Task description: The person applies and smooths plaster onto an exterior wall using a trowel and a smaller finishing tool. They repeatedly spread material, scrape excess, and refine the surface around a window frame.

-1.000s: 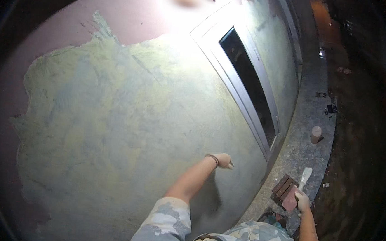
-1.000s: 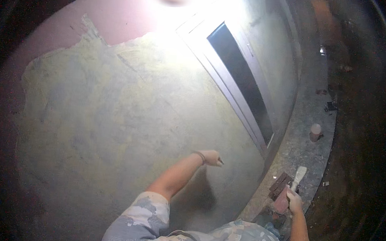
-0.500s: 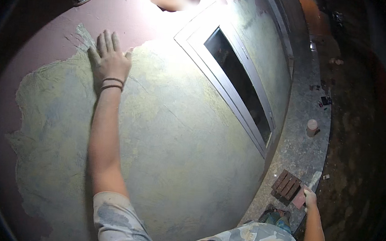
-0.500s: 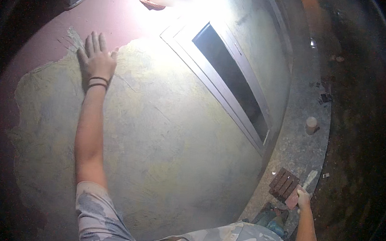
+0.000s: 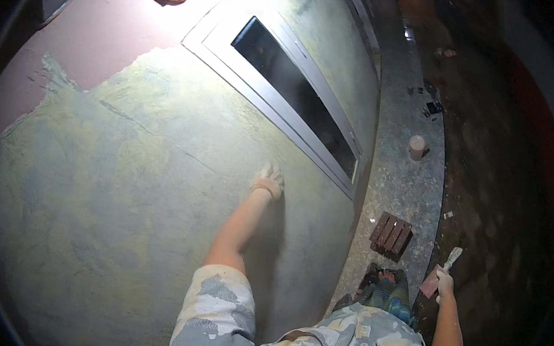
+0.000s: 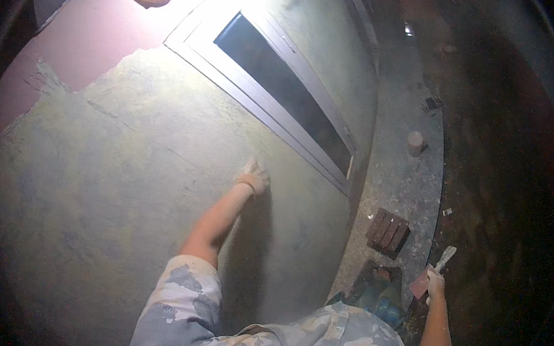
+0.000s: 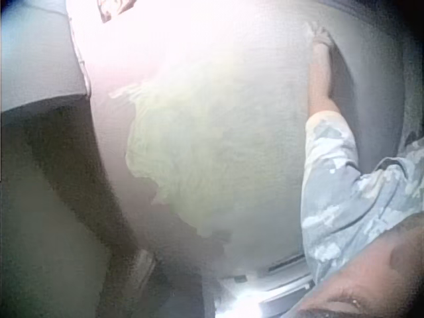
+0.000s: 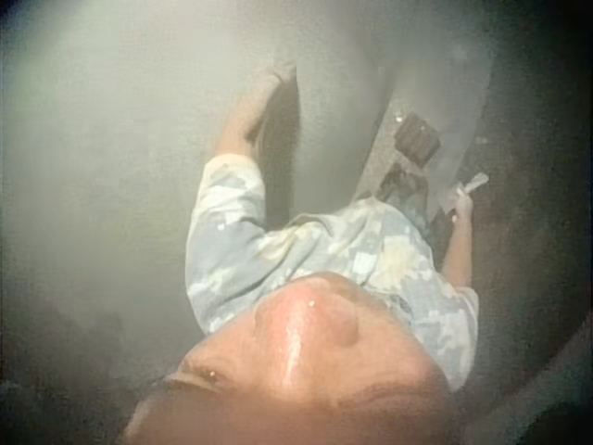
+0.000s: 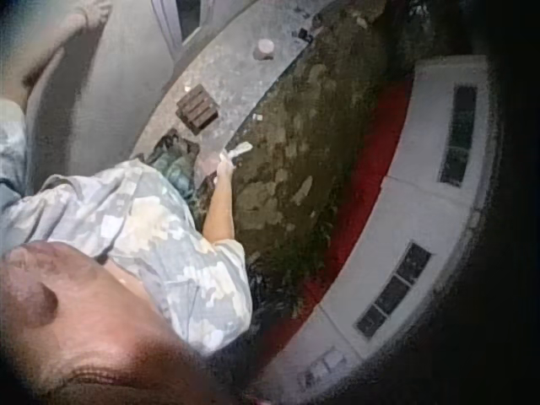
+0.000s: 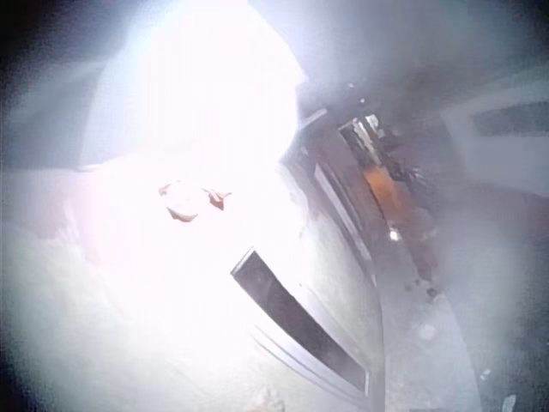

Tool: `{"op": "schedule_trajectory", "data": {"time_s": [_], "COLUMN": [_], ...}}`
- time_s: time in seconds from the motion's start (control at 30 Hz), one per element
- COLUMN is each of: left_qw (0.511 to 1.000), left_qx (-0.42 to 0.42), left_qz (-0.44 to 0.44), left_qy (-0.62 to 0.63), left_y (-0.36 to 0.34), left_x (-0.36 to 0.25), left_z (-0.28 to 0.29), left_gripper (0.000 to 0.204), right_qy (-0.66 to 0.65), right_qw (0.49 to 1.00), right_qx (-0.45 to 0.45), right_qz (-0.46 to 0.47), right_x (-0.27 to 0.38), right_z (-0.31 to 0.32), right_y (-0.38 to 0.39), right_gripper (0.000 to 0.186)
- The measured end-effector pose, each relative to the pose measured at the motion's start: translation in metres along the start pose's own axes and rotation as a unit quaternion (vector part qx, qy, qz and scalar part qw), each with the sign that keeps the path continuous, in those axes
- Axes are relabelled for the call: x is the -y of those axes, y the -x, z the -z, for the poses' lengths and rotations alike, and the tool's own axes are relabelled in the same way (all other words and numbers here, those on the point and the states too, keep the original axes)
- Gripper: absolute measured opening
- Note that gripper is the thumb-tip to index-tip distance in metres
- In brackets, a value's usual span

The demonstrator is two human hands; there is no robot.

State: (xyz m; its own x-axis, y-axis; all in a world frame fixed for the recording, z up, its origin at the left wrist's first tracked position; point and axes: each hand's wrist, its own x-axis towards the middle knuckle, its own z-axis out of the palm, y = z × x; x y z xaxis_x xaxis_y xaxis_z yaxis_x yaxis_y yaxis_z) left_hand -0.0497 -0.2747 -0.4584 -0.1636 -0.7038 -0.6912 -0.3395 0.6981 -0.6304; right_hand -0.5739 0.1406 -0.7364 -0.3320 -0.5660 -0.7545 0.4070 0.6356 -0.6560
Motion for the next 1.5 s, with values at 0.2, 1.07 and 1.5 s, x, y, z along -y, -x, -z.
{"op": "schedule_trajectory", "data": {"time_s": [0.2,1.07,1.5], "left_qw": [0.902,0.832,0.633], "left_qx": [-0.119,-0.159,-0.228], "left_qz": [0.039,0.515,0.74], "left_qy": [0.413,0.132,-0.008], "left_y": [0.064,0.361,0.362], "left_x": [-0.083,-0.2,-0.19], "left_z": [0.02,-0.081,-0.12], "left_gripper": [0.038,0.078,0.076], "right_qy": [0.001,0.349,0.45], "right_qw": [0.996,0.932,0.866], "right_qx": [-0.072,0.098,0.195], "right_qz": [-0.056,0.028,0.094], "right_x": [-0.051,-0.015,-0.037], "right_z": [0.053,-0.053,-0.145], "right_y": [-0.004,-0.105,-0.103], "right_gripper": [0.041,0.038,0.041]}}
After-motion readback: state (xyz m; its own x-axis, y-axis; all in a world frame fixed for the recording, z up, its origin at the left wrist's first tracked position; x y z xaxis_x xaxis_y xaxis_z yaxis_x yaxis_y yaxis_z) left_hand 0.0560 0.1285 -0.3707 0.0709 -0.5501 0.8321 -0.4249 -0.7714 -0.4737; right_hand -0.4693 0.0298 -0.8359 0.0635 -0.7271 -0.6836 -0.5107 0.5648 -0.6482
